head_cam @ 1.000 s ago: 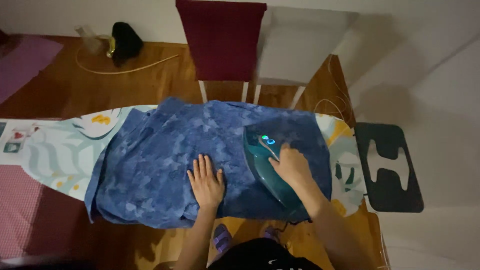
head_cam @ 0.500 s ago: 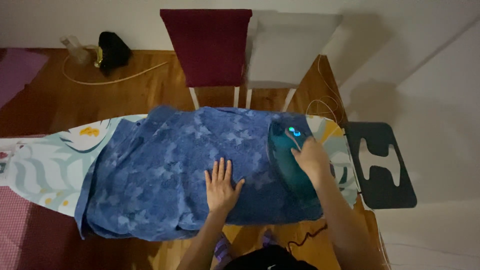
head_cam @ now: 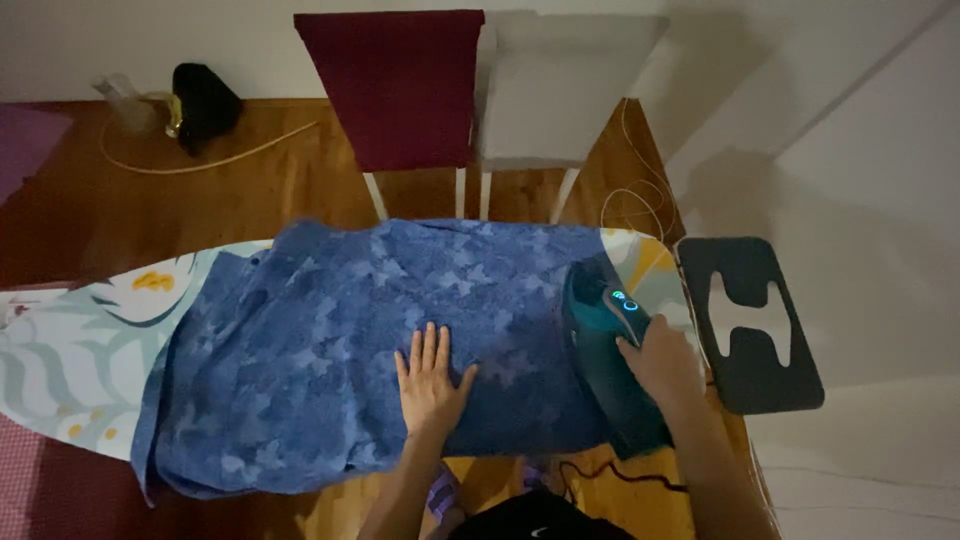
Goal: Ironing a blue patterned garment on an ironing board.
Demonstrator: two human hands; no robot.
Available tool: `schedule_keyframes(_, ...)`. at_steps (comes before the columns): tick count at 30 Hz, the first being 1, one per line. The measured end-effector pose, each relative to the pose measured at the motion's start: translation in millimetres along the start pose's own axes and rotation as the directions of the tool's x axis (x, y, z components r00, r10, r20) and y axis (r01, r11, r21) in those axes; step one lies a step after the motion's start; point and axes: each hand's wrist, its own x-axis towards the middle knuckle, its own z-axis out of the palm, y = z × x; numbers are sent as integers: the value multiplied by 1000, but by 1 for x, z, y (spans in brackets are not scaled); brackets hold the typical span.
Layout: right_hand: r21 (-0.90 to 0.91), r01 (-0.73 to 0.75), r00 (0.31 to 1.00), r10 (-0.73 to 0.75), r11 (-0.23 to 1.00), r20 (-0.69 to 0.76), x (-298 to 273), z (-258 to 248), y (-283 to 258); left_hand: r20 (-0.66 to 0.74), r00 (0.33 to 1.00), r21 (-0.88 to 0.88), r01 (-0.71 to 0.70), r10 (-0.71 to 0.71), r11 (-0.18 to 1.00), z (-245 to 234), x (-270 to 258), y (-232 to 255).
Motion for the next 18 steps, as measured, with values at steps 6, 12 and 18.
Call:
schedule_keyframes(6,-98,97,985,-110,990,-134,52,25,10,-57,998,39,-16,18,999,-1,-5,2)
schedule_keyframes(12,-54,132,975,-139,990,-174,122,33,-3,-92,994,43,-55,59,998,-2,-7,0)
schedule_keyframes(18,33,121,984,-116,992,-133,68,21,15,21,1000,56,-20,19,998,2,-1,-3)
